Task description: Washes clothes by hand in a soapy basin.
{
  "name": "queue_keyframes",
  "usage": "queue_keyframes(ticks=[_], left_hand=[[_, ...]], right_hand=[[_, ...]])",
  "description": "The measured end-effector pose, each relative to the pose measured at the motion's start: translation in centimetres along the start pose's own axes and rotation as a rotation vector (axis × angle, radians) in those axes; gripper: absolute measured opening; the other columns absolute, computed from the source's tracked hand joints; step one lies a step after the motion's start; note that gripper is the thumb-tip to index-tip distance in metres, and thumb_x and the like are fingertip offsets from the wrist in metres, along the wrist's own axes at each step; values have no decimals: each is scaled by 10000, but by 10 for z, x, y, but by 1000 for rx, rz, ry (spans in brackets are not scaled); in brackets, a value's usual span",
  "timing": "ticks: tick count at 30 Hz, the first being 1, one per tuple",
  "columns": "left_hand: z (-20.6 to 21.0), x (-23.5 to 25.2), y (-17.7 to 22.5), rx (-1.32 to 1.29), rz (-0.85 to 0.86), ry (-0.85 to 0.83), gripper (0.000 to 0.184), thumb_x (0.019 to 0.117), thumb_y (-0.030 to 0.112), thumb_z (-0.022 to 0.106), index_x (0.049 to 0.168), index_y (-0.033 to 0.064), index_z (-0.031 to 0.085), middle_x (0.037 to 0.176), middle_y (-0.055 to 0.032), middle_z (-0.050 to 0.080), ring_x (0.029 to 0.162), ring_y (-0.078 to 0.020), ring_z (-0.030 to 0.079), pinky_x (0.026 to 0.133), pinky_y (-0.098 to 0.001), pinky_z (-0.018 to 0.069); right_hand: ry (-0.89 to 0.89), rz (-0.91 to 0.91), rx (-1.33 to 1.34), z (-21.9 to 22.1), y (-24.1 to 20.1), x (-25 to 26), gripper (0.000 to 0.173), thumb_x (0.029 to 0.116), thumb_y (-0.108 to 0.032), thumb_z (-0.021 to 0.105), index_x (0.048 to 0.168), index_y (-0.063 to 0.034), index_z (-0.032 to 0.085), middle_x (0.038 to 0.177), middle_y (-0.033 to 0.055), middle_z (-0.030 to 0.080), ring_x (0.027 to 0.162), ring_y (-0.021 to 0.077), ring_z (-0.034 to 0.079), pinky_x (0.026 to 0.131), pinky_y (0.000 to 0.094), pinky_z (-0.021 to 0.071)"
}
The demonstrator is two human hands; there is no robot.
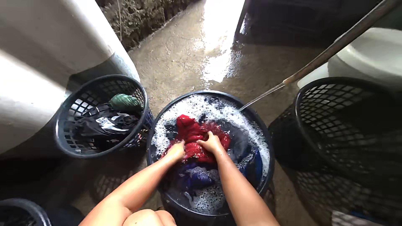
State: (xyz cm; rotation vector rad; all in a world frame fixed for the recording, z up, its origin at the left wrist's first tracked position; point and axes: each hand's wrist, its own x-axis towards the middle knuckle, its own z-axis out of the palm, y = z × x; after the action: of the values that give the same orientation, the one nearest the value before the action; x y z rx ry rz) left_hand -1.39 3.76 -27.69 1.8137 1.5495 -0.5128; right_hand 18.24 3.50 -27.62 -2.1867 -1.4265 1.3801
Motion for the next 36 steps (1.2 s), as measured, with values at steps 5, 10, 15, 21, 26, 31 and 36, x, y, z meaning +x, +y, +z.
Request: queue_keyframes(ticks=[5, 10, 15, 21, 26, 31, 36], left_hand=[[-20, -16, 14, 53, 48, -162, 378, 1014, 219, 584, 1231, -90, 619, 1283, -313, 606, 1238, -459, 578, 1017, -658, 447], [-106, -99, 47, -822, 398, 129, 235, 1052, 57, 480, 1149, -19, 680, 1027, -114, 696, 868, -156, 657, 800, -364, 565], [-151, -162, 42, -991, 703, 514, 235, 988, 77, 505, 1091, 54, 714, 975, -24, 743, 806, -103, 708, 711, -296, 621], [-165, -190, 27, -126, 315, 978, 273, 941, -1, 529, 967, 105, 779, 1078, -142, 584, 1009, -294, 582, 848, -530, 479], [-151, -147, 10, 7, 113, 811, 262, 946, -37, 594, 1182, -45, 708, 1329, -300, 505, 1110, -457, 596, 900, -629, 527], [-125, -95, 9, 145, 28, 518, 343, 811, -11, 780, 1141, -51, 694, 1614, -241, 292, 1202, -501, 571, 875, -648, 556], [-47, -20, 27, 236, 83, 100, 566, 910, 72, 697, 1437, -37, 520, 1728, -148, 69, 1529, -514, 177, 1012, -703, 461]], right_hand=[[-44, 18, -48, 28, 14, -10, 779, 954, -231, 698, 1604, -47, 310, 1540, 262, 459, 1421, 398, 472, 1163, 565, 394], [-63, -96, -76, 30, 26, -16, 655, 992, -278, 651, 1527, 30, 430, 1559, 281, 431, 1471, 413, 397, 1218, 563, 303], [-167, -353, 770, -40, -25, -55, 352, 966, -4, 483, 1306, 12, 572, 1086, 119, 669, 935, 157, 650, 815, 361, 565], [-56, -708, 857, -119, -53, -121, 341, 1010, -75, 555, 1338, -138, 485, 840, 4, 674, 710, 71, 652, 686, 280, 576], [458, -624, 342, -118, -44, -111, 199, 899, -7, 602, 814, -108, 750, 842, 19, 687, 780, 135, 634, 693, 376, 526], [317, -110, -204, -85, -45, -68, 329, 846, -67, 728, 1172, -24, 742, 1428, 253, 517, 1300, 453, 517, 1014, 653, 469], [69, 19, -235, -11, -15, -14, 712, 826, -174, 762, 1496, -99, 532, 1610, 247, 312, 1313, 445, 530, 1022, 584, 509]])
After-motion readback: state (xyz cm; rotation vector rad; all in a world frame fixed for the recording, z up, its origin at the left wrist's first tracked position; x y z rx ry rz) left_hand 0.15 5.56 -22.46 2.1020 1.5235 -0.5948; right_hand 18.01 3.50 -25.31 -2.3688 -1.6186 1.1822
